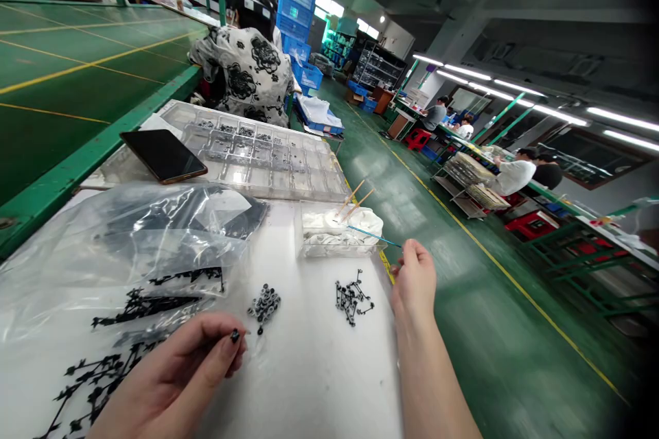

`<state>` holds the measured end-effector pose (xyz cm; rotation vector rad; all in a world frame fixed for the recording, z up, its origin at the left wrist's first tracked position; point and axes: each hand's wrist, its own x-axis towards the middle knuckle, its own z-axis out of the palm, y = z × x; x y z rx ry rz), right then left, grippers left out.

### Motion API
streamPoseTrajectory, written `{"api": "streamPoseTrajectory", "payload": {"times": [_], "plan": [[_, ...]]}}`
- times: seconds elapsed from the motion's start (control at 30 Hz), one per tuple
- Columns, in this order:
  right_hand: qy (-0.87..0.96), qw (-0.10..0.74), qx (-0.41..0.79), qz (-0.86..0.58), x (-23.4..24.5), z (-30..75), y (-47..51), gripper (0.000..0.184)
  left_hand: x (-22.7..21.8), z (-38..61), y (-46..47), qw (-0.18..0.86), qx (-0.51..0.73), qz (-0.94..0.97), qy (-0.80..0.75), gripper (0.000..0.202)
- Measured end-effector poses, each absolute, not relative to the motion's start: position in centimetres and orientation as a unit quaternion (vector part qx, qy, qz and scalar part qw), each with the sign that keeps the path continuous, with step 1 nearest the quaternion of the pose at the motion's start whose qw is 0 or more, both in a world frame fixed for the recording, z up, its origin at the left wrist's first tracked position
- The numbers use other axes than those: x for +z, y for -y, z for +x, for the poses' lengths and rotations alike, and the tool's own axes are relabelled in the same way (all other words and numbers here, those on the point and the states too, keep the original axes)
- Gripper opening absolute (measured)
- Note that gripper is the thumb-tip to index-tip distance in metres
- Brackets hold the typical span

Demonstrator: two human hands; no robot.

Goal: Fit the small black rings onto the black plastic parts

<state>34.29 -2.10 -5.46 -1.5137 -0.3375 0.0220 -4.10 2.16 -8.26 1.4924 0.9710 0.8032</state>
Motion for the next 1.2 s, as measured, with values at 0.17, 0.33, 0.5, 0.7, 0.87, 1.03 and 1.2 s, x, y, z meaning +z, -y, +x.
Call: {"api": "streamPoseTrajectory", "payload": {"times": [0.17, 0.33, 0.5, 0.7, 0.87, 1.03, 1.2], "plan": [[0.402, 0.611, 0.013, -0.682, -3.8, 27.9, 2.9, 0.024, -6.4, -4.0, -2.4, 0.562, 0.312, 0.654, -0.399, 0.031], [0.764, 0.301, 0.179, -0.543, -4.5, 21.3, 2.3, 0.014, -4.4, -3.6, -2.5, 0.564, 0.321, 0.641, -0.411, 0.029], [0.826, 0.229, 0.083, -0.509, -6.1, 19.7, 1.6, 0.019, -3.8, -3.1, -2.2, 0.573, 0.315, 0.636, -0.409, 0.027], [0.83, 0.247, 0.073, -0.494, -5.5, 19.5, 1.5, 0.014, -3.8, -3.0, -2.2, 0.56, 0.324, 0.66, -0.383, 0.02], [0.738, 0.36, 0.2, -0.535, -4.3, 20.0, 2.1, 0.019, -3.9, -3.0, -2.1, 0.578, 0.311, 0.659, -0.366, 0.021], [0.619, 0.495, 0.316, -0.522, -3.6, 19.8, 2.8, 0.022, -3.8, -2.8, -1.8, 0.567, 0.309, 0.678, -0.352, 0.022], [0.597, 0.494, 0.362, -0.518, -2.0, 19.6, 3.5, 0.023, -3.9, -2.6, -1.8, 0.549, 0.299, 0.71, -0.325, 0.019]]}}
